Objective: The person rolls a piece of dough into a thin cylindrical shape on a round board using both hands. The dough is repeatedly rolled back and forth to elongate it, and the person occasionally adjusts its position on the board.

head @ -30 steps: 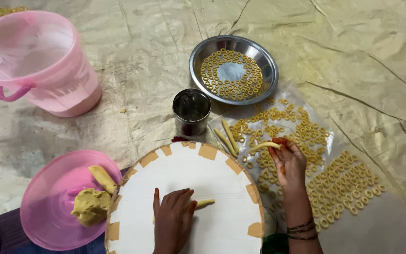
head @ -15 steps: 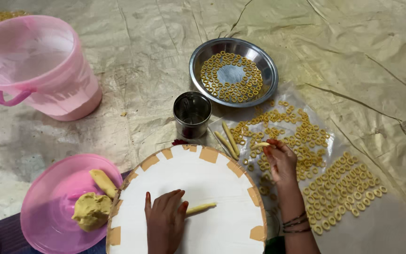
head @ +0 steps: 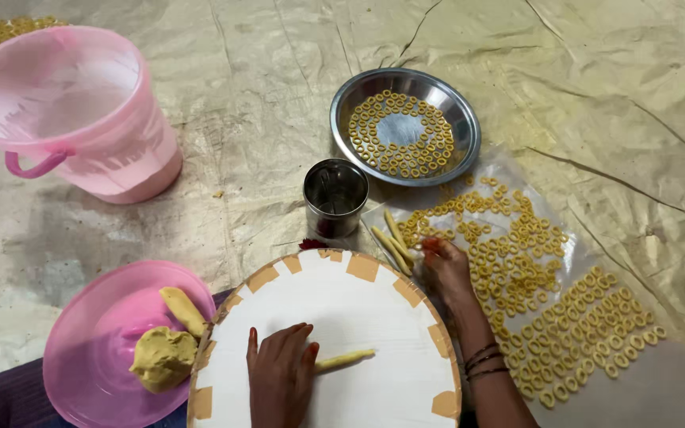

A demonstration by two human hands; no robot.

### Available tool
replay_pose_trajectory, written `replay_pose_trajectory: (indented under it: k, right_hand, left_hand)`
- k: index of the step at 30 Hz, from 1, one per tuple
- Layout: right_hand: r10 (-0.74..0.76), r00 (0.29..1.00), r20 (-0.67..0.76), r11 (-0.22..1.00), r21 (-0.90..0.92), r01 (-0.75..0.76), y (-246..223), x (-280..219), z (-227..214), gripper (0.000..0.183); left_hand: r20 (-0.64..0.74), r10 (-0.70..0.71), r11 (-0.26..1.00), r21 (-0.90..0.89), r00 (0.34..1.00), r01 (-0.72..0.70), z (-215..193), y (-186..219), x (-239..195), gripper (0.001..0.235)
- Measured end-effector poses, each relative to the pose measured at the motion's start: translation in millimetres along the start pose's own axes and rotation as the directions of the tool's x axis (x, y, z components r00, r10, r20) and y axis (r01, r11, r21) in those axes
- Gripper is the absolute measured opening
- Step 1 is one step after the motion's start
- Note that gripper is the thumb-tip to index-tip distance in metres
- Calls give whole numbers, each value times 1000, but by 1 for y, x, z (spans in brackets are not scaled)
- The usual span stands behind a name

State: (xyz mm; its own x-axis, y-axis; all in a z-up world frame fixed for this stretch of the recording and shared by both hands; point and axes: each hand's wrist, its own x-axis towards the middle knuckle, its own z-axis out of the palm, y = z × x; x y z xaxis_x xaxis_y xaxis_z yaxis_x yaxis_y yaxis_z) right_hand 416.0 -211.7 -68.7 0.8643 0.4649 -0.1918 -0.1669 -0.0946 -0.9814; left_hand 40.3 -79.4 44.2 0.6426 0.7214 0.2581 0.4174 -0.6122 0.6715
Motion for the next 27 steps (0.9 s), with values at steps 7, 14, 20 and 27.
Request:
replay_pose_trajectory:
  k: [7,14,20,27]
  right_hand:
    - [-65,992,-111,997,-57,59,-8,-13,-10,22]
    - [-280,960,-13,952,-133,275,-61,-86,18,11]
    - [-285,950,131,821,-478,312,-83,-161,59,14]
    - [-477,715,511,235,-710,664,-84,-247,106,40]
  left_hand:
    - [-39,40,999,23,998,-39,-8,-1,5,28]
    - [-169,-16,1000,-2,985,16,-33,-13,9,11]
    - [-119,-77,997,12,990,79,-50,-16,12,8]
    - [4,-98,995,-9,995,98,-83,-26,9,41]
